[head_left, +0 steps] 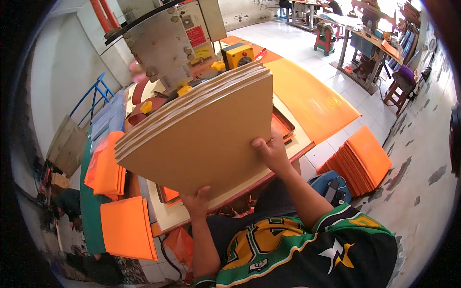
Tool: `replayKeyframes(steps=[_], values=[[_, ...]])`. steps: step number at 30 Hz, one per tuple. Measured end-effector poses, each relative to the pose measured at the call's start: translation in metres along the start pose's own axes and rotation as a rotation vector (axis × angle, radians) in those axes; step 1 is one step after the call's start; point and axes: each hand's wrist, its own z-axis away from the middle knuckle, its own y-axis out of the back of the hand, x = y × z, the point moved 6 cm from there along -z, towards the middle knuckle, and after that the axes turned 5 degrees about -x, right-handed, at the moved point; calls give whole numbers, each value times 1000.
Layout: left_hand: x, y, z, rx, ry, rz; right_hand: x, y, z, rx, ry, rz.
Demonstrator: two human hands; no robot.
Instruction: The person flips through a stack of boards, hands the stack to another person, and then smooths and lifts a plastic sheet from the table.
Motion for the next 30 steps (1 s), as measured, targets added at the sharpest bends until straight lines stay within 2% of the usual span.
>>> replayKeyframes(steps=[6, 8, 9, 11, 14, 17, 24, 27, 30], values=[[-4, 10, 5, -3, -42, 94, -4, -3, 0, -18, 26, -16], [-12, 24, 13, 200, 99, 178, -9, -7, 1, -12, 24, 12], [-11, 25, 15, 193, 109, 176, -10, -10, 2, -26, 25, 27], [16, 19, 12, 165, -102, 80, -9, -14, 3, -33, 26, 47], [12, 28, 14, 122, -141, 28, -2, -18, 6, -47, 64, 13], [-9, 41, 22, 170, -31, -3, 4, -21, 7, -56, 48, 17], [2, 33, 21, 180, -51, 63, 10, -18, 13, -73, 49, 52], [1, 34, 22, 137, -54, 14, 22, -16, 21, -81, 61, 94], [-19, 42, 28, 70, 47, 22, 35, -15, 31, -78, 55, 60]])
